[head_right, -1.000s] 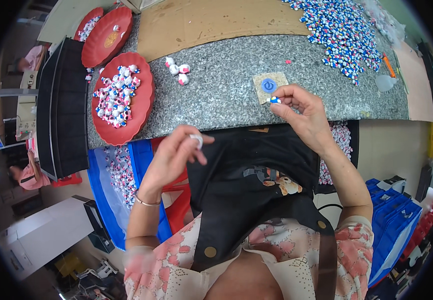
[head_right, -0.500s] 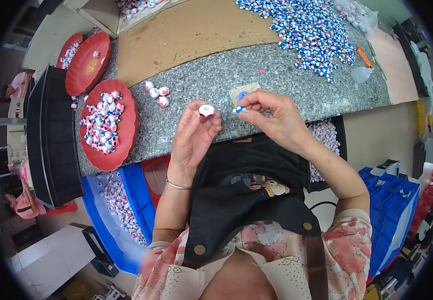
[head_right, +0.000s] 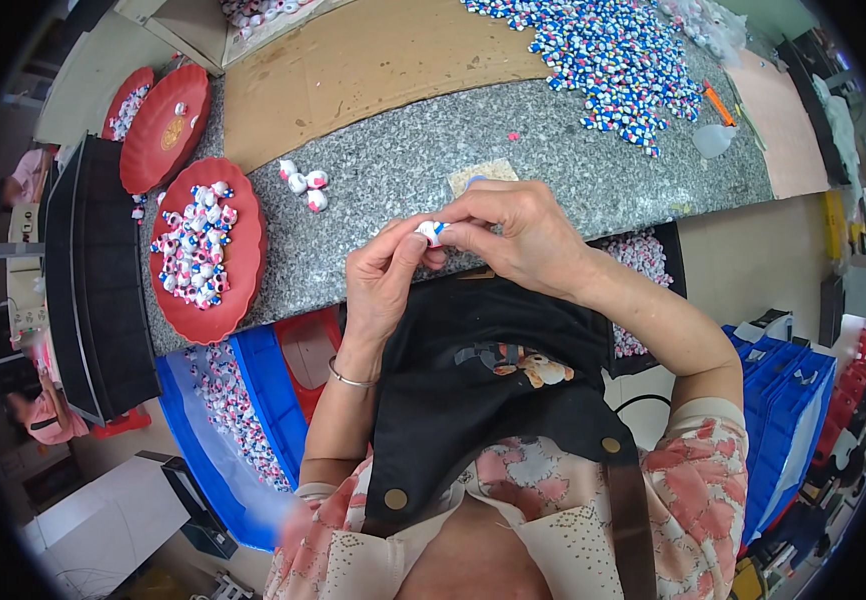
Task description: Assembling small plastic toy parts and sorting them into trays.
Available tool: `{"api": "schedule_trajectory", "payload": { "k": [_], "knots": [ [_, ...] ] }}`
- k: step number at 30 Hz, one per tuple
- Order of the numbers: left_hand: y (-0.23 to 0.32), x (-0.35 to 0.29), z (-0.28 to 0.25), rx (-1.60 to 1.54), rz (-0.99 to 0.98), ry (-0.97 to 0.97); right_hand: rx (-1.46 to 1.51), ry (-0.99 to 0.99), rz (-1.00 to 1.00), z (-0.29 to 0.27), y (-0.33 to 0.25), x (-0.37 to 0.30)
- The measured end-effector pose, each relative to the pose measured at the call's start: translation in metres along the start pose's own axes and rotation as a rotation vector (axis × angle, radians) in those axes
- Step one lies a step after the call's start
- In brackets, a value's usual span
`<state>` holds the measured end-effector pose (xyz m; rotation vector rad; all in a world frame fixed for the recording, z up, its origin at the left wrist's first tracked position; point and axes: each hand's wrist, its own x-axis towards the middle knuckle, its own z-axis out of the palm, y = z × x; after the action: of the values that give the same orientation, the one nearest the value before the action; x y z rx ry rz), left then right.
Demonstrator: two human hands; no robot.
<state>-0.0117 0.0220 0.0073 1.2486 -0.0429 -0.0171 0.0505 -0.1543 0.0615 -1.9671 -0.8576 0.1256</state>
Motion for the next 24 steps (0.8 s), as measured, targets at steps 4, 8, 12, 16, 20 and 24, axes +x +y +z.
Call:
{"api": "schedule_trajectory", "payload": {
  "k": [4,8,12,16,20,24],
  "knots": [
    [-0.008,-0.002,0.006,0.078,0.025,0.015,-0.012,-0.001,0.053,0.0,-0.001,-0.002],
    [-0.008,0.004,0.012,-0.005,-0.037,0.029,0.081,-0.023,0.174,-0.003,0.001,-0.004],
    [-0.017,0.006,0.008,-0.077,-0.089,0.004,0.095,-0.069,0.177,-0.008,0.0,0.002],
    [-0.019,0.007,0.001,-0.461,-0.224,-0.05,0.101,-0.126,0.078,-0.004,0.007,0.008],
    [-0.026,0.009,-0.005,-0.704,-0.304,-0.069,0.367,-0.118,0.27,0.004,0.012,0.008],
    [-0.026,0.01,-0.003,-0.811,-0.358,-0.025,0.415,-0.105,0.255,0.008,0.017,0.008]
  ]
}}
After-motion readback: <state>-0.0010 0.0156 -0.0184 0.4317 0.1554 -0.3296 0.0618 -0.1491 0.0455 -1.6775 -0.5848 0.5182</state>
